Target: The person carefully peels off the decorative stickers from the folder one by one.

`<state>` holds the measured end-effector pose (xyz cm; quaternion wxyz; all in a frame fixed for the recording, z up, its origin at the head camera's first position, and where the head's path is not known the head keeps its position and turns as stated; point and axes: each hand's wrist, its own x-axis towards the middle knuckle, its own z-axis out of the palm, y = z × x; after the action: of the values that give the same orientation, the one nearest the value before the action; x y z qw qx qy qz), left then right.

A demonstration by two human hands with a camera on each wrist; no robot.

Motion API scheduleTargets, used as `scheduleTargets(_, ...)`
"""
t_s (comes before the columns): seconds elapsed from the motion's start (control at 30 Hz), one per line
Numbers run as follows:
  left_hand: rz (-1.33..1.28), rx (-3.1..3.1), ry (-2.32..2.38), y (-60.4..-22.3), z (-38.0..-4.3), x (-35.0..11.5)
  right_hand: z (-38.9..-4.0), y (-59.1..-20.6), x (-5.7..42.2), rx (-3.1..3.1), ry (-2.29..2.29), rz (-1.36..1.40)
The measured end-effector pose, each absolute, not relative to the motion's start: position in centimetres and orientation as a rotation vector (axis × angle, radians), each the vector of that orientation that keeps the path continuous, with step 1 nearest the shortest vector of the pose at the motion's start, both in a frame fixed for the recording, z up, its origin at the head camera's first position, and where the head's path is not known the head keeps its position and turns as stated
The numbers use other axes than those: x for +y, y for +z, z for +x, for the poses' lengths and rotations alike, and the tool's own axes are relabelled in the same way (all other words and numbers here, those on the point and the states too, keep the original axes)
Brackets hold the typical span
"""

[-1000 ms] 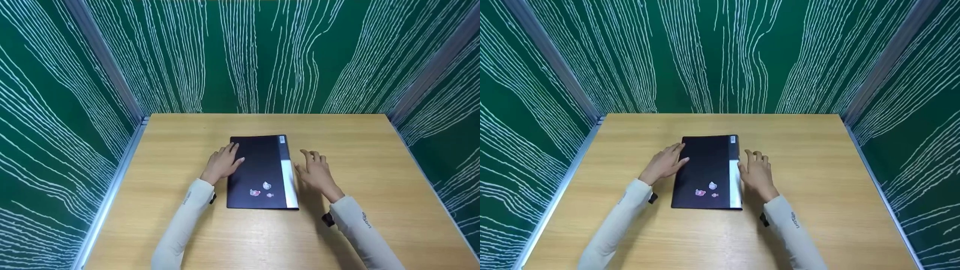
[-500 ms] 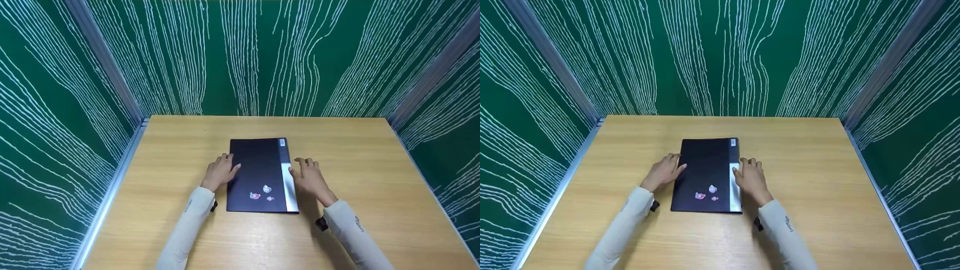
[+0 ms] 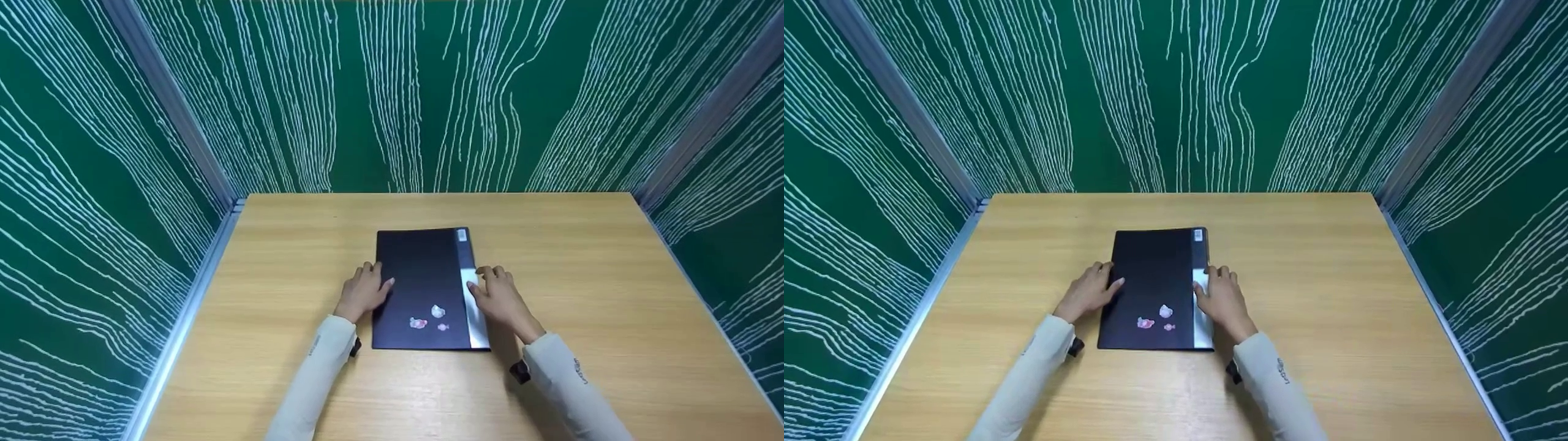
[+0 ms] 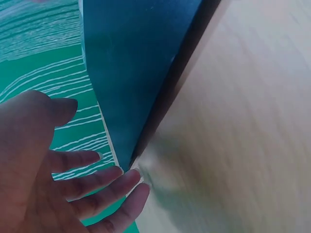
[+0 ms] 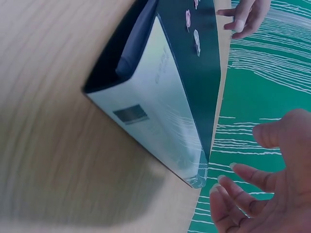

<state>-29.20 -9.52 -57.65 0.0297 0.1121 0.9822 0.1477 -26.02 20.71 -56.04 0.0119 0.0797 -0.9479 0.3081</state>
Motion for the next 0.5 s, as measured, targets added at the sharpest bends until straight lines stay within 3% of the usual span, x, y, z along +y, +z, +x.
scheduleTargets(0.5,0.291,3.014,0.473,-58.7,-28.9,-8.8,-25.8,-57.5,20.0,-2.896,0.999,0.313)
